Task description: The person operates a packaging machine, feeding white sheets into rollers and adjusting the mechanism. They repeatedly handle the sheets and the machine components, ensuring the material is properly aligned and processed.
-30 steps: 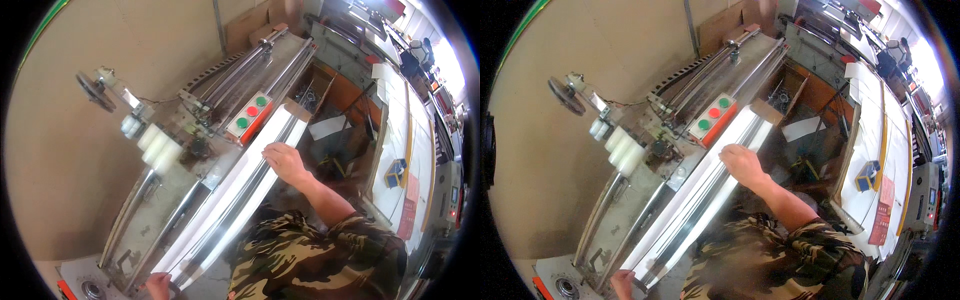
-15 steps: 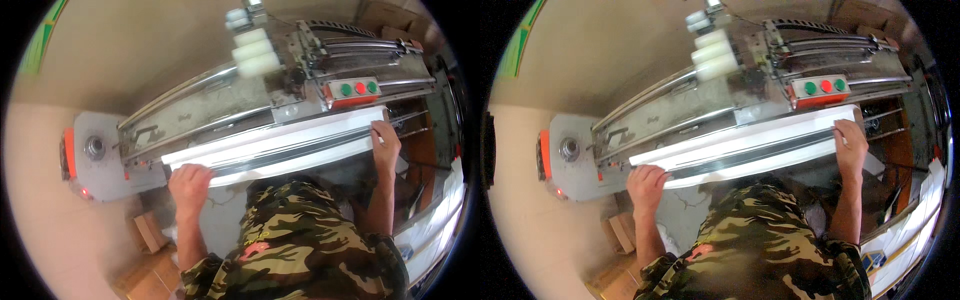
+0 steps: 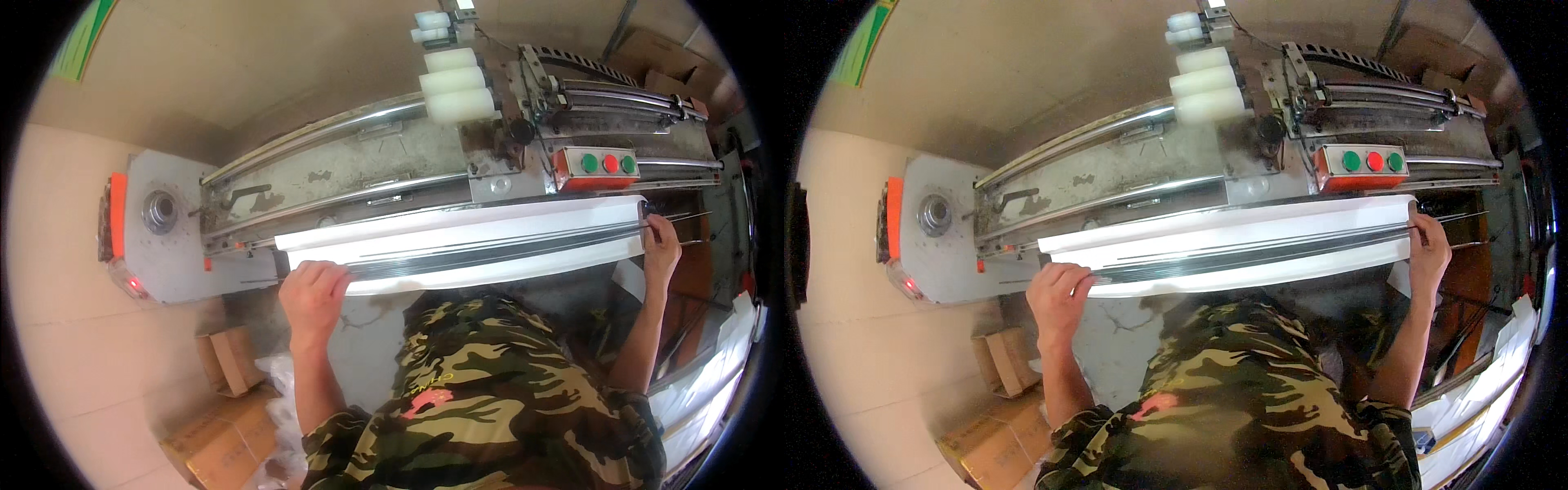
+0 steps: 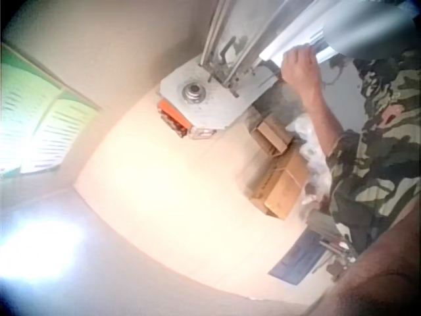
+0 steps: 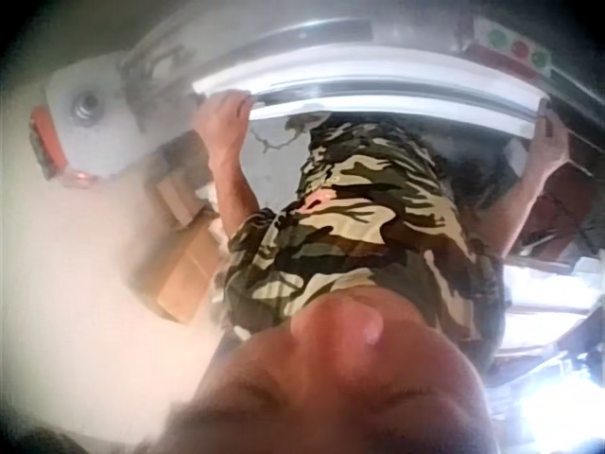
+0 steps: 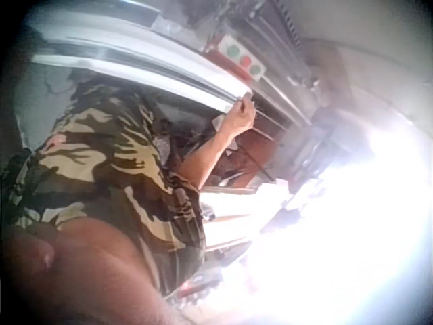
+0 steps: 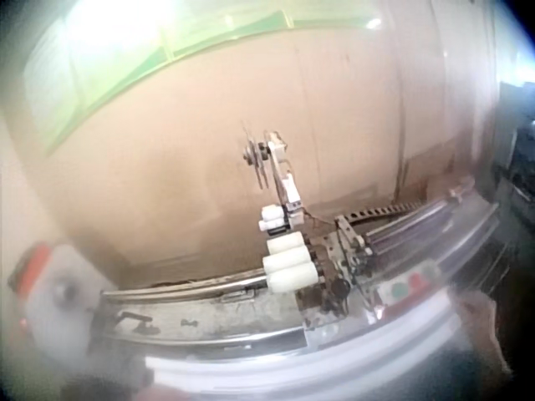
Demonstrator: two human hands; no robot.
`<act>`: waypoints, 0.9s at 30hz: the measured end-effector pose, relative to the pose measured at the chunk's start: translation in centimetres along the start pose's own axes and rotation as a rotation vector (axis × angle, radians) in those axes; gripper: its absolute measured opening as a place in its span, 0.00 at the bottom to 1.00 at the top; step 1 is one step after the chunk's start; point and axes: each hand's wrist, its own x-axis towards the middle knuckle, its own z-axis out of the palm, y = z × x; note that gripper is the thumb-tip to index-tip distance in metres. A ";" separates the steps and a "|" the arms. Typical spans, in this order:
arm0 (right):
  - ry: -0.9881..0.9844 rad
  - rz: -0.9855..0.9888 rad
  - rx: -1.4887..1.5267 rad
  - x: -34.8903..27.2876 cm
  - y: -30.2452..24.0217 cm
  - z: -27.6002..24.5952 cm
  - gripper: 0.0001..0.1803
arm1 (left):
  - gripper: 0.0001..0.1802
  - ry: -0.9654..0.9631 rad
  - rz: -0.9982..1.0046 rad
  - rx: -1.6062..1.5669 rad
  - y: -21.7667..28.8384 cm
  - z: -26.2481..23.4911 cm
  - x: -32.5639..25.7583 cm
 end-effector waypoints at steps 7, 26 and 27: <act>-0.041 0.060 -0.032 0.2 2.5 1.3 0.11 | 0.08 -0.073 -0.069 -0.070 -0.3 2.0 -1.1; -0.790 -0.255 -0.090 -6.4 -5.0 13.6 0.07 | 0.10 -0.617 0.140 -0.010 -1.1 20.2 -1.1; -0.755 -0.304 -0.057 -6.7 -5.8 14.6 0.06 | 0.10 -0.641 0.203 0.002 -0.9 20.6 -0.8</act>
